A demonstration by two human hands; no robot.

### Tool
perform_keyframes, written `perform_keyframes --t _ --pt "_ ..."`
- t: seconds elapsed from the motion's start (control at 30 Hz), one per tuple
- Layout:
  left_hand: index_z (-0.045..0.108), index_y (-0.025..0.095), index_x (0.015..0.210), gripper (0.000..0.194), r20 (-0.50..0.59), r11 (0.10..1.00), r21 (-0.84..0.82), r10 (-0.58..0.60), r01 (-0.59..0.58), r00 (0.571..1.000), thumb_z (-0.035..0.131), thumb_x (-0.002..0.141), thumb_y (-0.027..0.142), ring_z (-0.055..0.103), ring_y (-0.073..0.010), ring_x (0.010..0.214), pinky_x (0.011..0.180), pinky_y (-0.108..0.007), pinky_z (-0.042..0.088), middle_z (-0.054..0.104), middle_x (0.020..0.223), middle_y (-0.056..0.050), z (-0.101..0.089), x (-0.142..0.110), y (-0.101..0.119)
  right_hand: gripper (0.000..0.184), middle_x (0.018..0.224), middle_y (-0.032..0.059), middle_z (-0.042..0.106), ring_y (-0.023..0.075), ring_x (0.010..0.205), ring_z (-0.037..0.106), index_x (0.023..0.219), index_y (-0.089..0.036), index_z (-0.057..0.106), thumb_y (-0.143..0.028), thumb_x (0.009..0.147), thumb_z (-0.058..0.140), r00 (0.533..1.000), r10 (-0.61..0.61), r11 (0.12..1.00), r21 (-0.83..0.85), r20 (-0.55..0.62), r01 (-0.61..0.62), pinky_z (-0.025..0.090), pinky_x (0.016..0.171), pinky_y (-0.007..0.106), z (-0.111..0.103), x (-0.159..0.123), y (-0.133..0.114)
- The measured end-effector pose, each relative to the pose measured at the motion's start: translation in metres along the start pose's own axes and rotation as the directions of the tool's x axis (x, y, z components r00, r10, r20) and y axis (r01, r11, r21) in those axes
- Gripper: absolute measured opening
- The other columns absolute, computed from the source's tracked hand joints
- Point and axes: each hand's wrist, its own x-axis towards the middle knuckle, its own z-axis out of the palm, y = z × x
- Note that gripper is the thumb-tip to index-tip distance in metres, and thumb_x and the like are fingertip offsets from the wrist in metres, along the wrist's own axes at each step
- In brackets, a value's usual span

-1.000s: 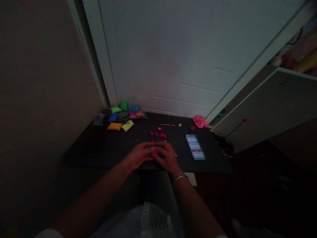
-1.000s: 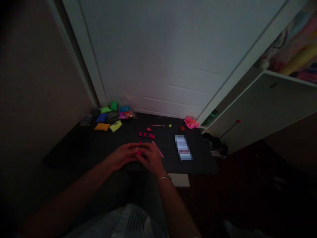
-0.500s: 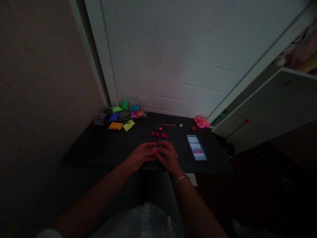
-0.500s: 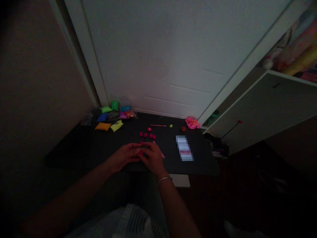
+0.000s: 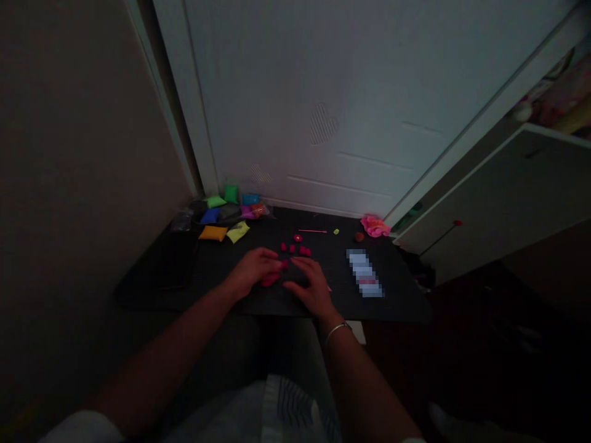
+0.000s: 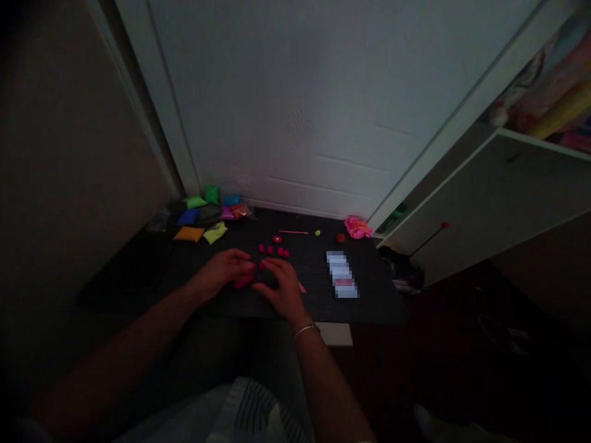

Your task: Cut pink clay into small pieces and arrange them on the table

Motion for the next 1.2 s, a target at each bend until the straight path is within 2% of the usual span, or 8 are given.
perform_keyframes --t 0.17,0.23,0.37,0.53,0.8,0.93,1.03,1.2 --pt "0.056 0.014 0.066 0.016 0.143 0.859 0.499 0.045 -0.111 0.989 0.068 0.057 0.021 0.058 -0.0144 0.055 0.051 -0.026 0.047 0.061 0.061 -0.002 -0.024 0.041 0.016 0.022 0.091 0.0049 0.061 0.0176 0.086 0.056 0.099 -0.022 0.060 -0.030 0.079 0.054 0.976 0.186 0.980 -0.053 -0.109 -0.193 0.045 0.076 0.032 0.004 0.003 0.008" --pt "0.057 0.015 0.064 0.014 0.179 0.808 0.570 0.058 -0.151 0.982 0.067 0.056 0.017 0.057 -0.0146 0.053 0.048 -0.024 0.044 0.061 0.060 -0.002 -0.025 0.052 0.017 0.018 0.084 0.0048 0.062 0.0176 0.079 0.057 0.092 -0.020 0.063 -0.029 0.081 0.052 0.963 0.243 0.959 -0.119 -0.114 -0.256 0.045 0.071 0.030 0.006 0.005 0.009" --pt "0.059 0.017 0.065 0.012 0.231 0.739 0.633 0.104 -0.231 0.967 0.064 0.056 0.014 0.054 -0.0123 0.048 0.045 -0.022 0.039 0.061 0.059 0.000 -0.020 0.062 0.019 0.019 0.083 0.0061 0.063 0.0187 0.075 0.057 0.086 -0.020 0.064 -0.032 0.080 0.051 0.949 0.291 0.914 -0.256 -0.121 -0.313 0.043 0.068 0.030 0.016 0.011 0.006" --pt "0.060 0.017 0.065 0.005 0.283 0.650 0.701 0.124 -0.294 0.951 0.061 0.060 0.016 0.050 -0.0095 0.046 0.046 -0.019 0.037 0.060 0.057 0.003 -0.019 0.069 0.022 0.028 0.087 0.0058 0.061 0.0173 0.080 0.057 0.087 -0.019 0.063 -0.042 0.079 0.051 0.896 0.444 0.806 -0.440 0.010 -0.395 0.039 0.068 0.026 0.027 0.024 -0.008" --pt "0.057 0.016 0.086 0.025 0.174 0.573 0.760 0.273 -0.306 0.946 0.049 0.076 0.037 0.055 -0.0134 0.061 0.056 -0.024 0.043 0.062 0.075 -0.002 -0.030 0.062 0.004 0.029 0.095 0.0045 0.057 0.0145 0.082 0.056 0.091 -0.020 0.062 -0.037 0.086 0.039 0.846 0.532 0.699 -0.556 -0.016 -0.450 0.038 0.068 0.024 0.020 0.026 -0.016" --pt "0.058 0.013 0.092 0.039 0.095 0.422 0.861 0.413 -0.283 0.906 0.066 0.063 0.037 0.056 -0.0183 0.075 0.067 -0.029 0.045 0.059 0.087 -0.006 -0.028 0.057 -0.008 0.029 0.098 0.0045 0.055 0.0165 0.085 0.055 0.093 -0.022 0.060 -0.042 0.084 0.041 0.849 0.529 0.694 -0.578 0.007 -0.428 0.039 0.066 0.026 0.019 0.024 -0.015" --pt "0.060 0.012 0.091 0.036 0.086 0.311 0.912 0.496 -0.269 0.864 0.065 0.064 0.037 0.055 -0.0208 0.083 0.074 -0.031 0.044 0.056 0.091 -0.009 -0.022 0.055 -0.015 0.028 0.101 0.0041 0.054 0.0169 0.086 0.055 0.095 -0.023 0.059 -0.043 0.083 0.043 0.847 0.531 0.698 -0.580 0.024 -0.421 0.039 0.066 0.026 0.020 0.023 -0.014" --pt "0.065 0.014 0.085 0.022 0.185 0.220 0.929 0.420 -0.297 0.889 0.054 0.075 0.031 0.056 -0.0205 0.083 0.075 -0.030 0.042 0.059 0.087 -0.008 -0.018 0.053 -0.012 0.029 0.099 0.0040 0.055 0.0149 0.082 0.056 0.091 -0.022 0.060 -0.037 0.087 0.036 0.844 0.536 0.684 -0.596 0.019 -0.421 0.038 0.064 0.025 0.021 0.022 -0.013"
